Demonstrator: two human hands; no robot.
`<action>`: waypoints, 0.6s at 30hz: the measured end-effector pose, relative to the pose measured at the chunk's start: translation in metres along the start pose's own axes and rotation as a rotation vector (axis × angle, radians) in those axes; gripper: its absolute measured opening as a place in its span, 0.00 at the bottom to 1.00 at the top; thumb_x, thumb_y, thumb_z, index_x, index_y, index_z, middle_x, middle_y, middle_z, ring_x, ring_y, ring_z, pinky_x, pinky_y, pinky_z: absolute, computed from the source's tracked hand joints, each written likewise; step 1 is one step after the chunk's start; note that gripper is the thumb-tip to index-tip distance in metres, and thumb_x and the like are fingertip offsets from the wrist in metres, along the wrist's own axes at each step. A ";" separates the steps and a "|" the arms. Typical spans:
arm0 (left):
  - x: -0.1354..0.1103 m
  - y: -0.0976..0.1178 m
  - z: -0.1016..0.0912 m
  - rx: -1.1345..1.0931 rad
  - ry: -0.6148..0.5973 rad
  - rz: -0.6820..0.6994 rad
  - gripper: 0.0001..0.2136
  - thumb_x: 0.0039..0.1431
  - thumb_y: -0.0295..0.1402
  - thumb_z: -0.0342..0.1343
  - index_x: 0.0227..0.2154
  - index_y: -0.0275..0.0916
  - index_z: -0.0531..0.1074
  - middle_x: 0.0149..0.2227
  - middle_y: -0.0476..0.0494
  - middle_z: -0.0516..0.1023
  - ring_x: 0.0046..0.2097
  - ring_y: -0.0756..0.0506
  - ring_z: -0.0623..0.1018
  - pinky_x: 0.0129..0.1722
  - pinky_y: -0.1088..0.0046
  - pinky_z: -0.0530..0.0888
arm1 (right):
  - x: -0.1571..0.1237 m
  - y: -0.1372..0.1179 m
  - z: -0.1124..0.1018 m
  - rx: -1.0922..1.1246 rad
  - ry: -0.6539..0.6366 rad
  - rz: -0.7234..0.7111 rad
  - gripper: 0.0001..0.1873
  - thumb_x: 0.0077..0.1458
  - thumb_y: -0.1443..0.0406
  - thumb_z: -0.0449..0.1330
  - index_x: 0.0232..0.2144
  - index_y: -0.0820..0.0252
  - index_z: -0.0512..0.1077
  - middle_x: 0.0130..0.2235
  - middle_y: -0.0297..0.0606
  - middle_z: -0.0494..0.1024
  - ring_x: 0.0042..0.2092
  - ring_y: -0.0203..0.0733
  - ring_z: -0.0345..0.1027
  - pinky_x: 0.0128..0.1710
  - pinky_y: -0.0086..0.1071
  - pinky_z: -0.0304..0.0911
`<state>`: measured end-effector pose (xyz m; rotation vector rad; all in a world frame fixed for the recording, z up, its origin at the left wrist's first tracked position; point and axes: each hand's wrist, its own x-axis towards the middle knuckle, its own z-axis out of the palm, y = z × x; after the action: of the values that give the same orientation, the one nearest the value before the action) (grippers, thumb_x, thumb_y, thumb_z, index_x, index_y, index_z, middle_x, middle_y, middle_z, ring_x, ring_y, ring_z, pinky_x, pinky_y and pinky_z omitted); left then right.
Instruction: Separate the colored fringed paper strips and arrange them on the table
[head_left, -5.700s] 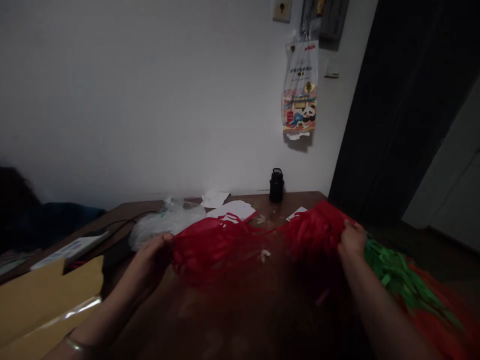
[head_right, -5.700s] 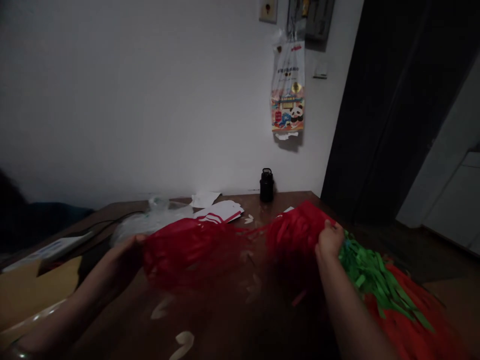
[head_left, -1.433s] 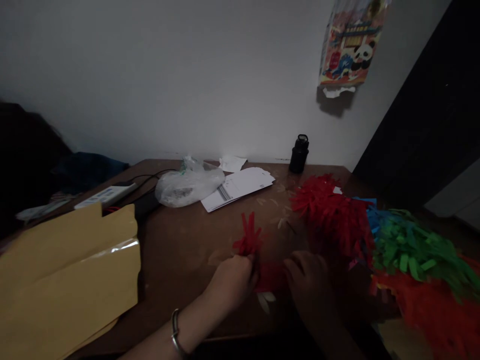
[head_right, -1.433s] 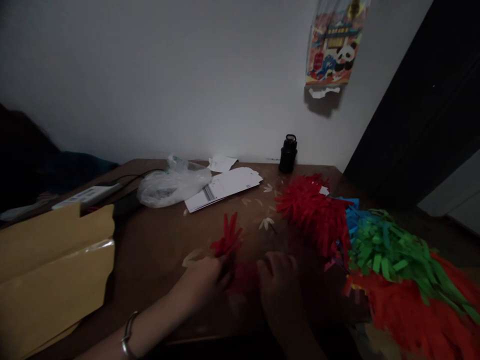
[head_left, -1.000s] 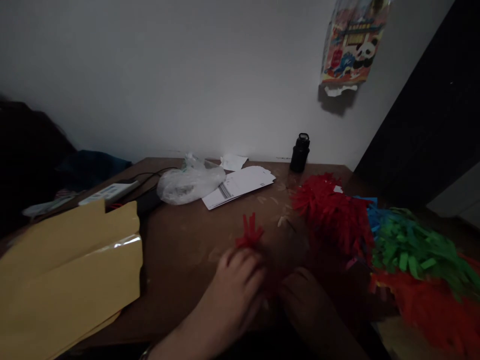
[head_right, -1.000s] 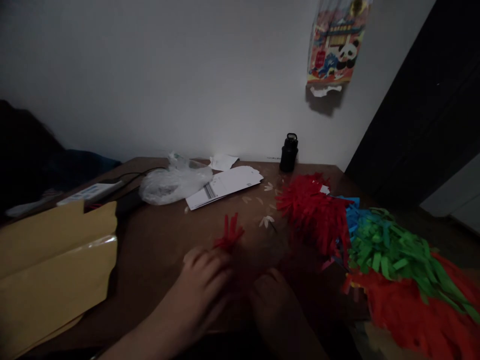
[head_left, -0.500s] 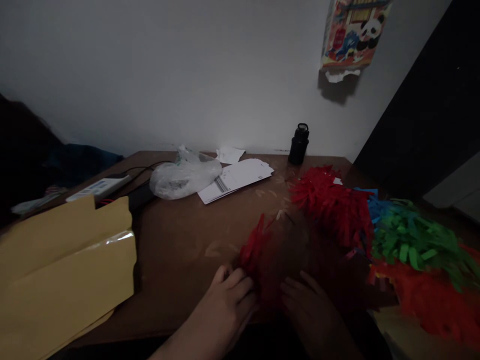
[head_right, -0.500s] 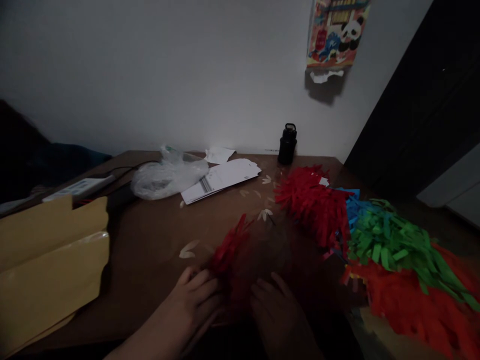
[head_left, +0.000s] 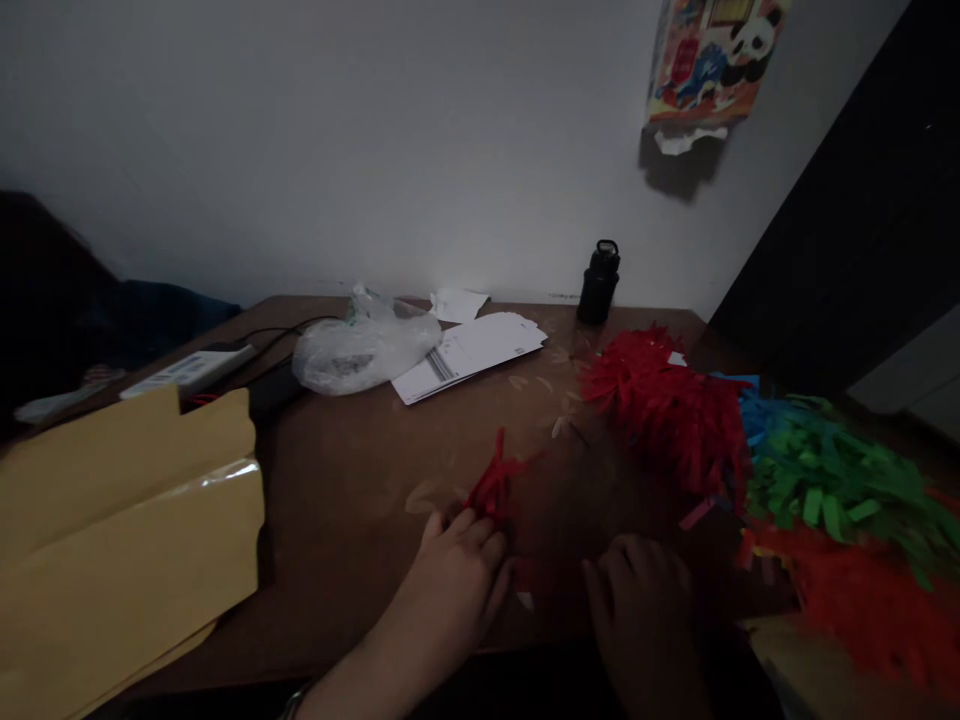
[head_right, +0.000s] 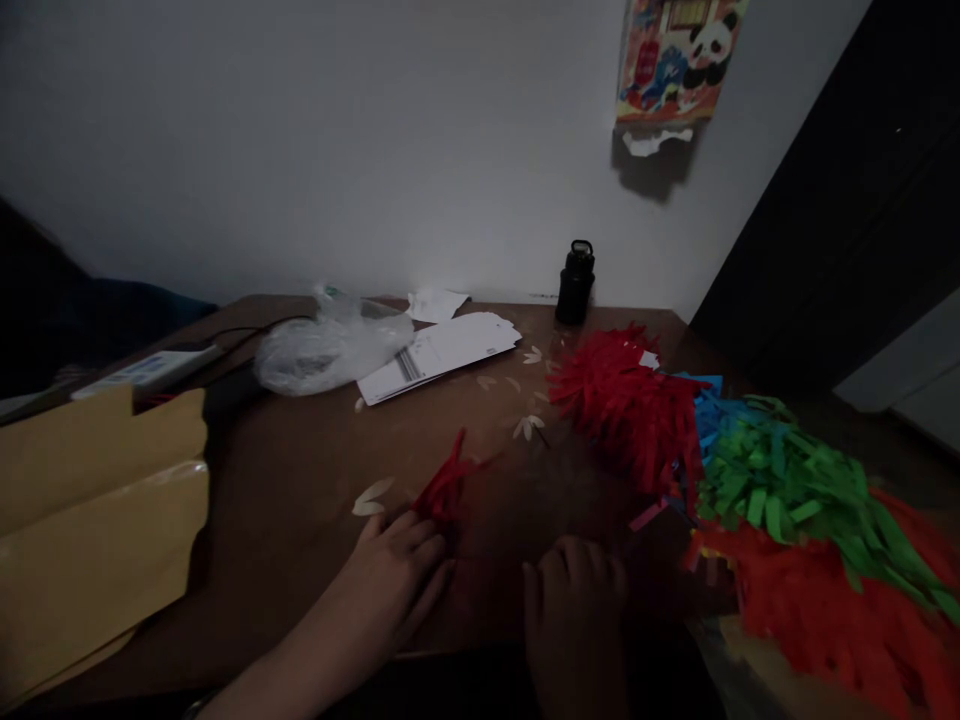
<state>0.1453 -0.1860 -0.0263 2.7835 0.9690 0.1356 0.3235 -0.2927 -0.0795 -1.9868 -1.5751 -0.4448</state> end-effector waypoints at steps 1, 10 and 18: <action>0.001 0.002 -0.001 0.008 -0.017 -0.020 0.11 0.64 0.28 0.47 0.31 0.37 0.74 0.37 0.40 0.78 0.42 0.37 0.73 0.45 0.53 0.60 | 0.002 0.001 -0.001 -0.018 -0.012 0.009 0.20 0.66 0.62 0.45 0.24 0.57 0.67 0.28 0.40 0.72 0.33 0.47 0.62 0.36 0.44 0.52; 0.006 0.006 0.002 0.026 -0.040 -0.071 0.09 0.61 0.28 0.49 0.32 0.36 0.74 0.37 0.38 0.79 0.42 0.36 0.74 0.42 0.52 0.63 | 0.007 -0.007 -0.007 0.303 0.076 -0.320 0.14 0.67 0.66 0.48 0.33 0.56 0.73 0.29 0.33 0.75 0.35 0.40 0.65 0.47 0.42 0.53; -0.009 0.003 0.003 -0.064 0.239 0.370 0.04 0.61 0.28 0.53 0.34 0.41 0.72 0.38 0.45 0.75 0.44 0.41 0.69 0.54 0.52 0.57 | 0.010 -0.011 -0.006 0.400 0.039 -0.407 0.17 0.67 0.70 0.46 0.30 0.60 0.70 0.29 0.34 0.74 0.33 0.37 0.65 0.43 0.38 0.54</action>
<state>0.1402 -0.1942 -0.0290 2.9007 0.4690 0.5507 0.3163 -0.2867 -0.0669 -1.3571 -1.8774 -0.2883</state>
